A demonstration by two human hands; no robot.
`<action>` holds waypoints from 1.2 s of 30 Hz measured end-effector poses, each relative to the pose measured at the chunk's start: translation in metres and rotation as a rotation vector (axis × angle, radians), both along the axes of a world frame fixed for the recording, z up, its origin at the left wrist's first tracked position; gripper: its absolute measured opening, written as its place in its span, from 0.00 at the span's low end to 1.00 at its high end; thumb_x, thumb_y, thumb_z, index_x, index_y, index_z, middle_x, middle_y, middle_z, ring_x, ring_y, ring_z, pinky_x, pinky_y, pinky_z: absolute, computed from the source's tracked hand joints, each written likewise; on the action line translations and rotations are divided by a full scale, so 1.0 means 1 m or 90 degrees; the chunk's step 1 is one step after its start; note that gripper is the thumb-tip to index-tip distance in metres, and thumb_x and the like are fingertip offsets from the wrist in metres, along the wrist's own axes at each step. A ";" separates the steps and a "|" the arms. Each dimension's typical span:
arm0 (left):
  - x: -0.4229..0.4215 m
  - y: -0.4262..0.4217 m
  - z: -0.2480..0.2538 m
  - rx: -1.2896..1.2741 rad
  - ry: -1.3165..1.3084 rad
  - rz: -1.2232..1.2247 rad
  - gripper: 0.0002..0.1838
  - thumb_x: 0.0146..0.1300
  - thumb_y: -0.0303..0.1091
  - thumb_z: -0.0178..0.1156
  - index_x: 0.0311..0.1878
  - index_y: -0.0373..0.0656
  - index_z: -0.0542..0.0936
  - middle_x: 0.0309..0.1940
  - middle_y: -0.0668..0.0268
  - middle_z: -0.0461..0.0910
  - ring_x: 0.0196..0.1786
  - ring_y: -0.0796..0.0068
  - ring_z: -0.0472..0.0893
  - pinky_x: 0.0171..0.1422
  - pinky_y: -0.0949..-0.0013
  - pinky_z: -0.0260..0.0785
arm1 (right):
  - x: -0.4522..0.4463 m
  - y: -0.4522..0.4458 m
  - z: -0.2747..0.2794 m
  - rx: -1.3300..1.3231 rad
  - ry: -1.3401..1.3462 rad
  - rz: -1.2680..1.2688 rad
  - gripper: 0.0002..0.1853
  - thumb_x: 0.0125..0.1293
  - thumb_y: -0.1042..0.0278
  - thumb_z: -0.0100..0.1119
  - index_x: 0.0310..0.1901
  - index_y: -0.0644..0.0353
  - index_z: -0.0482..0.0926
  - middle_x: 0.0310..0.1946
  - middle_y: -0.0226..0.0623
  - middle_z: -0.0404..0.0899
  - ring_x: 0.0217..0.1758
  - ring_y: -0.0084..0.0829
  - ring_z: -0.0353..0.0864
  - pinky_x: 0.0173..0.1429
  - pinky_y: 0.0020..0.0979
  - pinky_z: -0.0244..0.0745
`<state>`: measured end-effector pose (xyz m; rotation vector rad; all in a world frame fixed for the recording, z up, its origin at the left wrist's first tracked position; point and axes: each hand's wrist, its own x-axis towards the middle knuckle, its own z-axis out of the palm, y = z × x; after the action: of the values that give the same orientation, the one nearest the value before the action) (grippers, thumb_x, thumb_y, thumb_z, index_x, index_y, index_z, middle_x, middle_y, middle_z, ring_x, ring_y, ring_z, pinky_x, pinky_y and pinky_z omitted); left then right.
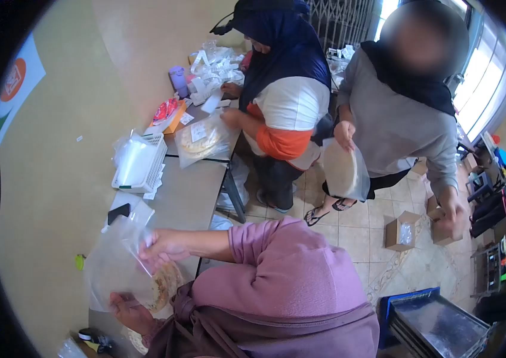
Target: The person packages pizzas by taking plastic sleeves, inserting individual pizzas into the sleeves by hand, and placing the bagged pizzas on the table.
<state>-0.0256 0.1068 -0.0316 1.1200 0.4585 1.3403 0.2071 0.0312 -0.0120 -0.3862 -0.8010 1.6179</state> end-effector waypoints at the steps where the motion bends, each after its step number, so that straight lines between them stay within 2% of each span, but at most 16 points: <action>1: -0.002 -0.004 0.003 0.034 -0.006 -0.029 0.11 0.64 0.37 0.54 0.41 0.37 0.73 0.37 0.64 0.76 0.42 0.76 0.74 0.49 0.72 0.67 | 0.002 -0.001 0.012 0.037 -0.015 -0.039 0.06 0.60 0.68 0.58 0.35 0.62 0.75 0.30 0.33 0.78 0.35 0.26 0.79 0.42 0.32 0.76; 5: 0.003 -0.045 0.026 -0.087 0.060 -0.036 0.18 0.65 0.43 0.52 0.44 0.34 0.71 0.40 0.61 0.75 0.42 0.74 0.73 0.48 0.72 0.66 | 0.015 -0.009 0.061 0.203 -0.093 -0.185 0.07 0.60 0.67 0.59 0.31 0.60 0.75 0.25 0.30 0.76 0.26 0.20 0.74 0.30 0.24 0.71; 8: -0.022 -0.049 0.030 -0.007 0.364 -0.318 0.22 0.66 0.46 0.49 0.47 0.33 0.72 0.36 0.60 0.77 0.39 0.72 0.76 0.47 0.70 0.67 | 0.031 -0.029 0.111 0.259 -0.226 -0.247 0.08 0.59 0.67 0.61 0.29 0.60 0.74 0.24 0.26 0.73 0.25 0.17 0.70 0.29 0.21 0.64; 9: -0.029 -0.055 0.042 -0.019 0.367 -0.292 0.22 0.66 0.46 0.49 0.47 0.33 0.72 0.36 0.60 0.77 0.39 0.72 0.76 0.47 0.70 0.67 | 0.028 -0.039 0.123 0.259 -0.216 -0.220 0.08 0.59 0.67 0.61 0.29 0.60 0.74 0.24 0.26 0.73 0.25 0.17 0.70 0.29 0.21 0.64; 11: -0.039 -0.067 0.064 0.114 0.530 -0.228 0.22 0.65 0.45 0.51 0.49 0.33 0.71 0.38 0.60 0.77 0.43 0.71 0.76 0.51 0.70 0.66 | 0.020 -0.047 0.138 0.235 -0.459 -0.194 0.12 0.57 0.67 0.63 0.22 0.60 0.71 0.17 0.24 0.70 0.22 0.17 0.67 0.27 0.21 0.62; 13: -0.038 -0.079 0.073 0.152 0.499 -0.137 0.21 0.65 0.46 0.50 0.45 0.34 0.73 0.40 0.57 0.75 0.45 0.65 0.78 0.51 0.67 0.68 | 0.002 -0.032 0.131 0.303 -0.549 -0.105 0.14 0.56 0.65 0.64 0.21 0.61 0.71 0.16 0.26 0.69 0.21 0.19 0.67 0.27 0.22 0.62; 15: -0.028 -0.092 0.083 0.166 0.254 0.084 0.18 0.63 0.43 0.54 0.46 0.36 0.74 0.41 0.57 0.75 0.48 0.65 0.76 0.54 0.64 0.65 | -0.024 -0.021 0.117 0.370 -0.638 -0.029 0.16 0.54 0.62 0.65 0.19 0.62 0.71 0.14 0.28 0.69 0.20 0.20 0.67 0.26 0.23 0.61; 16: -0.024 -0.094 0.092 0.161 0.260 0.097 0.18 0.63 0.43 0.54 0.46 0.36 0.74 0.41 0.57 0.75 0.48 0.65 0.76 0.54 0.64 0.65 | -0.042 -0.014 0.107 0.402 -0.727 0.017 0.17 0.54 0.60 0.65 0.20 0.64 0.71 0.15 0.31 0.70 0.19 0.24 0.68 0.26 0.26 0.61; 17: -0.022 -0.094 0.102 0.278 0.319 0.150 0.16 0.61 0.40 0.55 0.46 0.37 0.74 0.41 0.58 0.75 0.49 0.65 0.75 0.56 0.64 0.63 | -0.058 -0.008 0.096 0.434 -0.816 0.059 0.18 0.53 0.58 0.64 0.21 0.65 0.72 0.16 0.35 0.71 0.19 0.27 0.68 0.25 0.29 0.61; 19: -0.031 -0.094 0.105 0.394 0.384 0.205 0.14 0.60 0.37 0.56 0.46 0.38 0.74 0.40 0.59 0.75 0.50 0.66 0.74 0.59 0.63 0.62 | -0.090 -0.008 0.073 0.417 -0.776 0.107 0.19 0.52 0.56 0.64 0.21 0.65 0.72 0.15 0.36 0.71 0.19 0.29 0.68 0.25 0.31 0.61; 21: -0.045 -0.086 0.100 0.524 0.683 0.116 0.16 0.55 0.29 0.58 0.47 0.36 0.72 0.40 0.56 0.75 0.43 0.62 0.76 0.52 0.66 0.66 | -0.099 -0.006 0.071 0.403 -0.745 0.152 0.20 0.51 0.53 0.64 0.21 0.66 0.72 0.15 0.37 0.70 0.19 0.32 0.67 0.26 0.33 0.61; 24: -0.053 -0.087 0.091 0.364 0.639 0.044 0.15 0.52 0.23 0.58 0.45 0.37 0.72 0.40 0.54 0.75 0.40 0.60 0.77 0.47 0.67 0.69 | -0.098 -0.005 0.075 0.409 -0.797 0.192 0.21 0.50 0.53 0.64 0.20 0.66 0.72 0.13 0.38 0.69 0.18 0.33 0.68 0.25 0.34 0.61; 28: -0.046 -0.089 0.095 0.361 0.614 0.048 0.15 0.52 0.23 0.57 0.45 0.37 0.71 0.36 0.55 0.76 0.37 0.60 0.78 0.44 0.66 0.71 | -0.085 0.007 0.074 0.330 -0.833 0.247 0.23 0.48 0.51 0.65 0.19 0.66 0.73 0.12 0.37 0.69 0.17 0.30 0.67 0.24 0.34 0.61; 30: -0.046 -0.089 0.099 0.422 0.694 0.003 0.15 0.53 0.23 0.56 0.46 0.37 0.71 0.33 0.54 0.75 0.37 0.61 0.79 0.44 0.66 0.71 | -0.081 0.009 0.077 0.306 -0.811 0.251 0.23 0.48 0.51 0.65 0.18 0.66 0.72 0.11 0.36 0.69 0.16 0.28 0.67 0.23 0.34 0.60; 32: -0.045 -0.087 0.100 0.403 0.732 -0.007 0.16 0.53 0.22 0.55 0.47 0.36 0.70 0.32 0.54 0.75 0.36 0.61 0.79 0.44 0.67 0.71 | -0.075 0.007 0.091 0.209 -0.832 0.256 0.20 0.47 0.56 0.66 0.17 0.66 0.71 0.12 0.35 0.68 0.18 0.25 0.66 0.24 0.34 0.60; 36: -0.049 -0.073 0.105 0.280 0.772 -0.052 0.14 0.57 0.21 0.50 0.48 0.35 0.68 0.31 0.55 0.75 0.34 0.65 0.80 0.41 0.70 0.72 | -0.062 0.014 0.073 0.361 -0.850 0.260 0.12 0.45 0.65 0.63 0.20 0.65 0.72 0.14 0.38 0.70 0.20 0.31 0.70 0.27 0.35 0.64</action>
<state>-0.0750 0.0334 0.0731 2.2581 0.9840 0.5487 0.1454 0.0452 0.0605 -0.9390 -2.3892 1.2438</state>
